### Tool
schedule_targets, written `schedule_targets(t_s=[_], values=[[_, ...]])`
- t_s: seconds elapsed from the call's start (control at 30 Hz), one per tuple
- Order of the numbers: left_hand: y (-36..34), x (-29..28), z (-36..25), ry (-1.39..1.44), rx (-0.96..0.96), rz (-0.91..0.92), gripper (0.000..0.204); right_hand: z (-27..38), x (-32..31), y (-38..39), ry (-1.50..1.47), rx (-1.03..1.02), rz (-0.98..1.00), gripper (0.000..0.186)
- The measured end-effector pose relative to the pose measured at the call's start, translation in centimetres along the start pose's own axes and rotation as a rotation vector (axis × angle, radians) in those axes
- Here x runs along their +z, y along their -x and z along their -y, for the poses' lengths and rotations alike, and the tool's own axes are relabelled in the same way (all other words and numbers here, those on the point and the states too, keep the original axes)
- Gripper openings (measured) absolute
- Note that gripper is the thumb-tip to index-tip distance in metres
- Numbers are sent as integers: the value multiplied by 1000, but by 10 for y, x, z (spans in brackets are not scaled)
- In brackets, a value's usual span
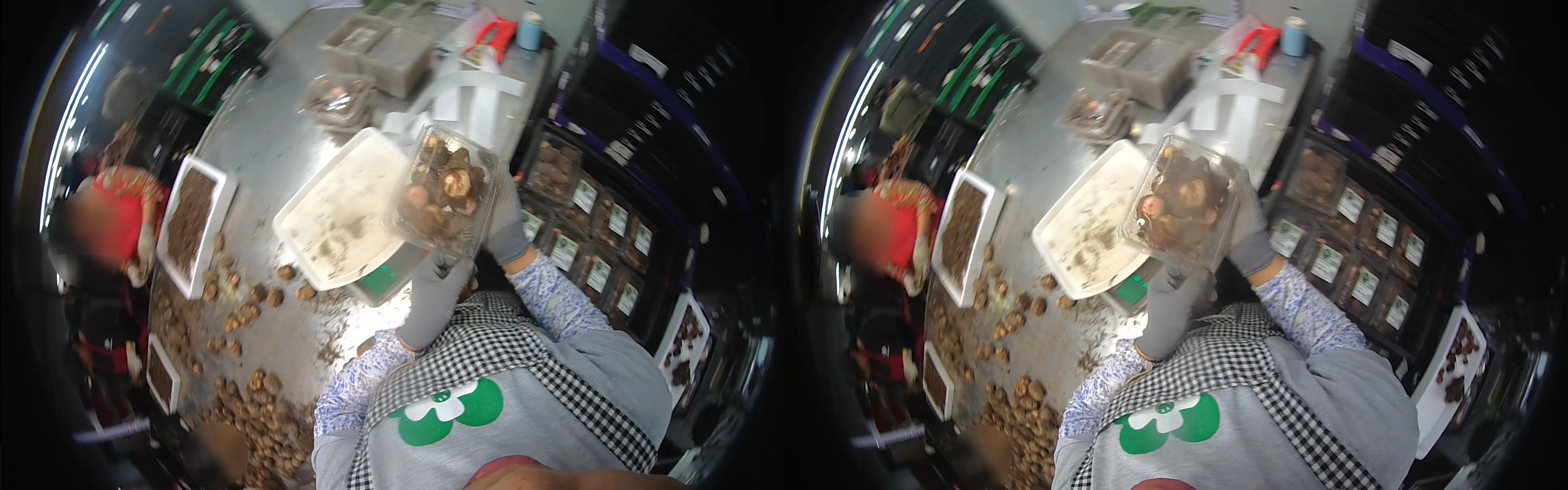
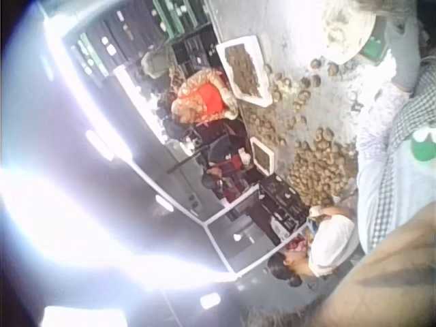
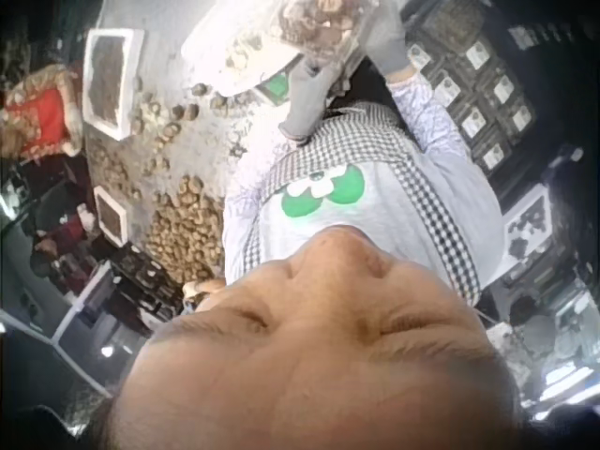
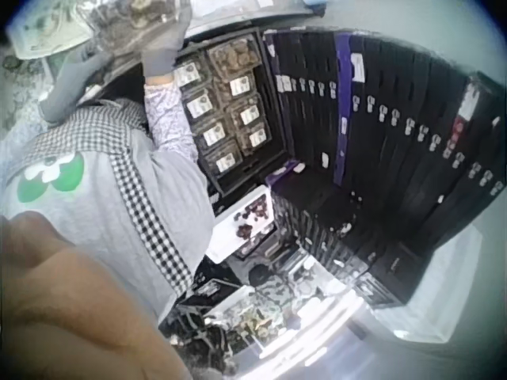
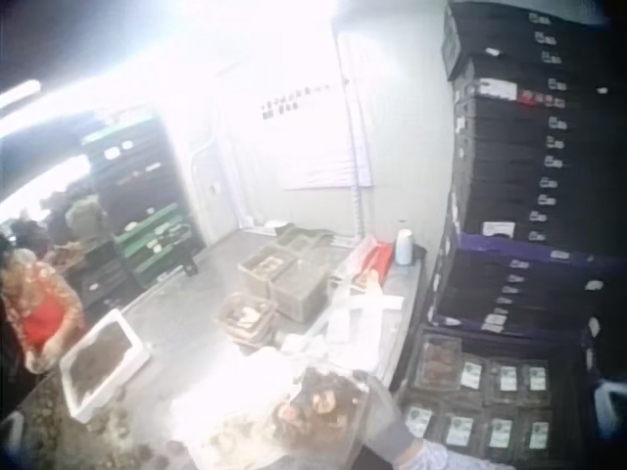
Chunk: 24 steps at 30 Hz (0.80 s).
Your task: The person picks up root vegetables from a large pile on a metal table, peels off dirt and debris by hand, and places them into a plastic container on a digital scale. The person repeats this process, occasionally moving the container aside and starting a new batch.
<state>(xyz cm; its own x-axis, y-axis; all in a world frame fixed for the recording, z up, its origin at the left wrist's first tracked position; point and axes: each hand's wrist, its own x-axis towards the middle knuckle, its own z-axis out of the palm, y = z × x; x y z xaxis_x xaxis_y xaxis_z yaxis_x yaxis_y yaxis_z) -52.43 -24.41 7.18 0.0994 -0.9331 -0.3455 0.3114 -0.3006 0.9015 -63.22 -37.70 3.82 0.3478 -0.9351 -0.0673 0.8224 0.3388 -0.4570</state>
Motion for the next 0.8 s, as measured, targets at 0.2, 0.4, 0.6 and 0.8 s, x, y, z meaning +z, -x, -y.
schedule_targets(t_s=[0.2,0.4,0.6,0.8], values=[[-38,50,18,-512,218,347,20,49,-52,70,162,41,-139,50],[-57,69,31,-618,225,784,20,149,-187,102,219,-198,-494,44],[-72,33,39,-465,111,518,21,240,-291,112,512,-257,-447,51],[-64,19,22,-470,-174,422,20,228,-368,79,1581,-244,-413,55]])
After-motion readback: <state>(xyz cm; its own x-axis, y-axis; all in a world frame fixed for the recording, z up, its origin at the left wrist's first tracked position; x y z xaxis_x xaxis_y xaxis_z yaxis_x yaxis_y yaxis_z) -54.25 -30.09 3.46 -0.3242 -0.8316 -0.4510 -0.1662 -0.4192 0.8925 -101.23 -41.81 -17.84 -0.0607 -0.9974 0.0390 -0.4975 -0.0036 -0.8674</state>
